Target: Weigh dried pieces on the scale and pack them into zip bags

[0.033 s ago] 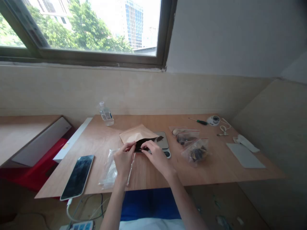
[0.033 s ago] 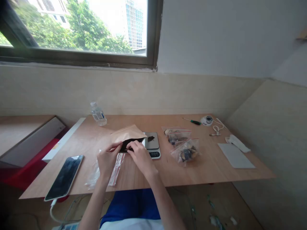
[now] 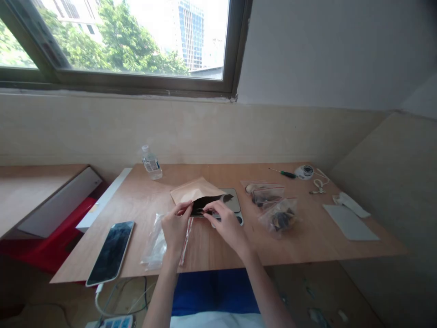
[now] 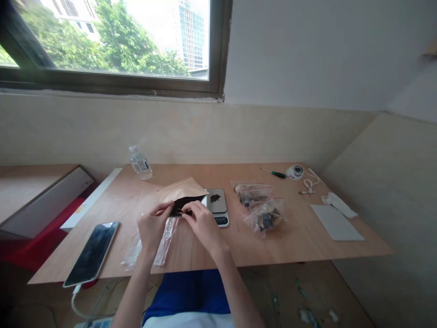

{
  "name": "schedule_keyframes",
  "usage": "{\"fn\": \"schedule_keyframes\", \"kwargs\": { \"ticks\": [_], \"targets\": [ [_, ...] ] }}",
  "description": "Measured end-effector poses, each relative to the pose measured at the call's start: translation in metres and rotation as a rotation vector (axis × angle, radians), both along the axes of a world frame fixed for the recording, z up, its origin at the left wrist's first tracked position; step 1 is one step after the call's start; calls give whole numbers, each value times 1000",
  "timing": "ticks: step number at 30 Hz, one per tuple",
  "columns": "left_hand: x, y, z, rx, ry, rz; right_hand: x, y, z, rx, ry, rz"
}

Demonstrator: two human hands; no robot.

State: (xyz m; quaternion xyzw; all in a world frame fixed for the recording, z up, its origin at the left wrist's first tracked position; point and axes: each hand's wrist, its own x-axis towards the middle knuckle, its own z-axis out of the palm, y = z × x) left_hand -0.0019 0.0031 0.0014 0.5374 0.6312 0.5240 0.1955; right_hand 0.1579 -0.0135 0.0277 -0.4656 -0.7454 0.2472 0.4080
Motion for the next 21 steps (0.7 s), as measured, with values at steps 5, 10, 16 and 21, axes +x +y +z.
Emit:
{"fn": "schedule_keyframes", "kwargs": {
  "ticks": [5,10,16,21],
  "targets": [
    [-12,16,6,24,7,62,40,2,-35,-85,310,-191],
    [-17,20,9,39,22,97,53,41,-83,29,131,-246],
    [-18,15,7,24,20,91,40,55,-99,90,35,-249],
    [-14,15,5,5,10,64,23,14,-70,247,99,-319]
  ]
}}
